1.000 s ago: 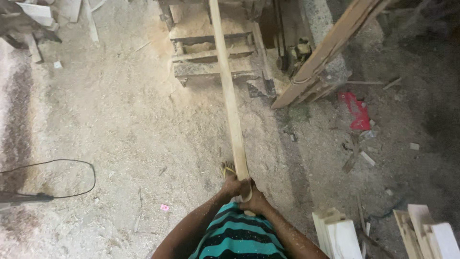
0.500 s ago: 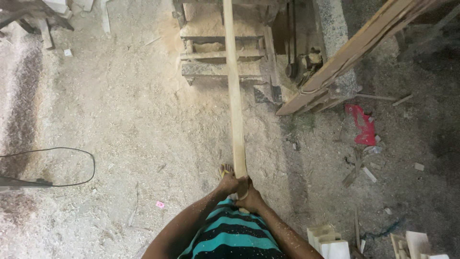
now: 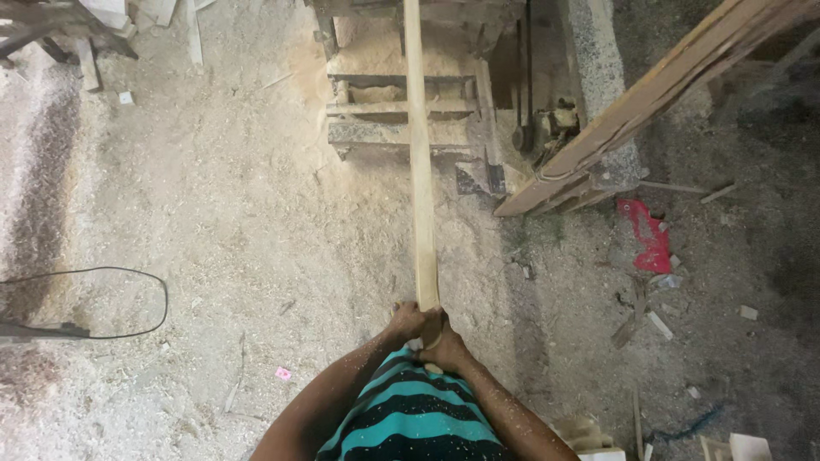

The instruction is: The person handles long thin wooden strips at a woodworking machine, holding and guiding a strip with both hands and moving strips between a pile on the ground and the machine area. They pick up strips one at a time and reposition them near the machine.

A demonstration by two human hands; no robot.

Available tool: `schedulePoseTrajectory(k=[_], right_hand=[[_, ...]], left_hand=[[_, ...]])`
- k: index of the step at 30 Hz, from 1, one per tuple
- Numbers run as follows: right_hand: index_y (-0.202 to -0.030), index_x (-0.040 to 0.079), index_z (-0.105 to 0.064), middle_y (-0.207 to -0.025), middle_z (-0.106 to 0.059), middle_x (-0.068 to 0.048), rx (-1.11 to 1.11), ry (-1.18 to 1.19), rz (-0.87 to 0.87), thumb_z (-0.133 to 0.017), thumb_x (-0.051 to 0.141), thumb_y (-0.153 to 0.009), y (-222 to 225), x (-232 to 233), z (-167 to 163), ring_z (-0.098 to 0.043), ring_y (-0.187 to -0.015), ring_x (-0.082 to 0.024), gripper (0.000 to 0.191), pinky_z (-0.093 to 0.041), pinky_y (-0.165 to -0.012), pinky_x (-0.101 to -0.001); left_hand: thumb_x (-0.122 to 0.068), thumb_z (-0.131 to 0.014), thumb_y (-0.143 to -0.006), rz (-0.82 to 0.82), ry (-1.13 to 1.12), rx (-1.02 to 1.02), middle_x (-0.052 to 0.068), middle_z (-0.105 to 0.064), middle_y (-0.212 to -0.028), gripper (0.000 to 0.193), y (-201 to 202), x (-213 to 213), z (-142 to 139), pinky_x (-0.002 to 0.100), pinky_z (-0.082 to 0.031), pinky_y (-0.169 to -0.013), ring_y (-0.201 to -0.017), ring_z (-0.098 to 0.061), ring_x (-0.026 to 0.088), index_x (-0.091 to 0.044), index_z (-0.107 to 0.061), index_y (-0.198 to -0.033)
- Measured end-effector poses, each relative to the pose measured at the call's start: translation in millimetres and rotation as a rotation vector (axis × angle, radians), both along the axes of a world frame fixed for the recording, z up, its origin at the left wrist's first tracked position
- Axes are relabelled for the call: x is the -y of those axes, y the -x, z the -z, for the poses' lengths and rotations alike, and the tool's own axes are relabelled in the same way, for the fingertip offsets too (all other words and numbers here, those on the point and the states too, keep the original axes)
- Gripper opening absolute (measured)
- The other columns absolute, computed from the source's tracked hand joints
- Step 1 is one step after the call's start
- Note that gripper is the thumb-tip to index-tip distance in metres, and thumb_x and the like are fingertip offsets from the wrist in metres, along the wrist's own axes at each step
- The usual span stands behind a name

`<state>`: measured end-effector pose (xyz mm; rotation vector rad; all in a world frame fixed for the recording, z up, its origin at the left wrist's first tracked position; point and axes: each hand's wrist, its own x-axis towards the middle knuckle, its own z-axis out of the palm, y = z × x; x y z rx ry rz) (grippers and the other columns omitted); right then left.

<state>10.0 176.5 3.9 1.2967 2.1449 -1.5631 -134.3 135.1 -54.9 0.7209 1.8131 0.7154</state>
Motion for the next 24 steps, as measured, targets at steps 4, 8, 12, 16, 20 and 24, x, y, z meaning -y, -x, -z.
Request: schedulePoseTrajectory(k=[4,8,12,16,20,24], right_hand=[[-0.156,0.009,-0.010,-0.143,-0.057,-0.018,-0.005,-0.007,0.025,-0.097,0.037,-0.056,8,-6,3,-0.060,-0.131,-0.030,0.136,-0.053,-0.108,-0.0399],[-0.157,0.009,-0.006,-0.143,-0.054,-0.019,0.025,-0.043,0.019,-0.098,0.037,-0.058,17,-13,7,-0.058,-0.131,-0.032,0.138,-0.052,-0.108,-0.0406],[-0.158,0.011,-0.006,-0.142,-0.057,-0.017,0.032,0.003,0.015,-0.096,0.035,-0.056,25,-20,5,-0.061,-0.129,-0.030,0.138,-0.053,-0.107,-0.0393],[-0.158,0.012,-0.005,-0.141,-0.059,-0.017,0.065,0.010,0.008,-0.094,0.032,-0.057,33,-27,2,-0.063,-0.128,-0.030,0.136,-0.054,-0.107,-0.0391],[-0.160,0.013,0.003,-0.143,-0.057,-0.017,0.104,0.076,0.019,-0.091,0.029,-0.060,39,-34,3,-0.062,-0.130,-0.030,0.138,-0.053,-0.109,-0.0391],[-0.159,0.012,-0.002,-0.146,-0.054,-0.018,0.083,0.006,-0.012,-0.095,0.034,-0.062,47,-41,11,-0.058,-0.132,-0.030,0.136,-0.051,-0.110,-0.0395]], left_hand=[[-0.052,-0.073,-0.087,-0.122,0.087,0.156,0.019,-0.076,-0.111,0.065,10,-8,-8,0.040,-0.060,-0.087,-0.101,-0.075,0.028,0.000,-0.068,-0.125],[-0.049,-0.074,-0.087,-0.175,0.087,0.251,0.017,-0.076,-0.110,0.064,18,-16,-7,0.039,-0.061,-0.084,-0.099,-0.076,0.026,0.000,-0.067,-0.126],[-0.048,-0.073,-0.087,-0.173,0.061,0.268,0.018,-0.077,-0.111,0.064,25,-23,-2,0.038,-0.061,-0.084,-0.099,-0.076,0.027,0.002,-0.067,-0.126],[-0.048,-0.073,-0.088,-0.175,0.119,0.247,0.018,-0.076,-0.113,0.065,33,-30,-3,0.038,-0.061,-0.085,-0.101,-0.076,0.027,0.000,-0.064,-0.130],[-0.048,-0.072,-0.089,-0.145,0.144,0.231,0.018,-0.075,-0.113,0.065,38,-35,-6,0.038,-0.060,-0.085,-0.102,-0.075,0.028,0.000,-0.061,-0.132],[-0.050,-0.072,-0.087,-0.146,0.091,0.271,0.016,-0.076,-0.108,0.066,47,-41,-4,0.037,-0.059,-0.079,-0.096,-0.075,0.026,0.002,-0.066,-0.128]])
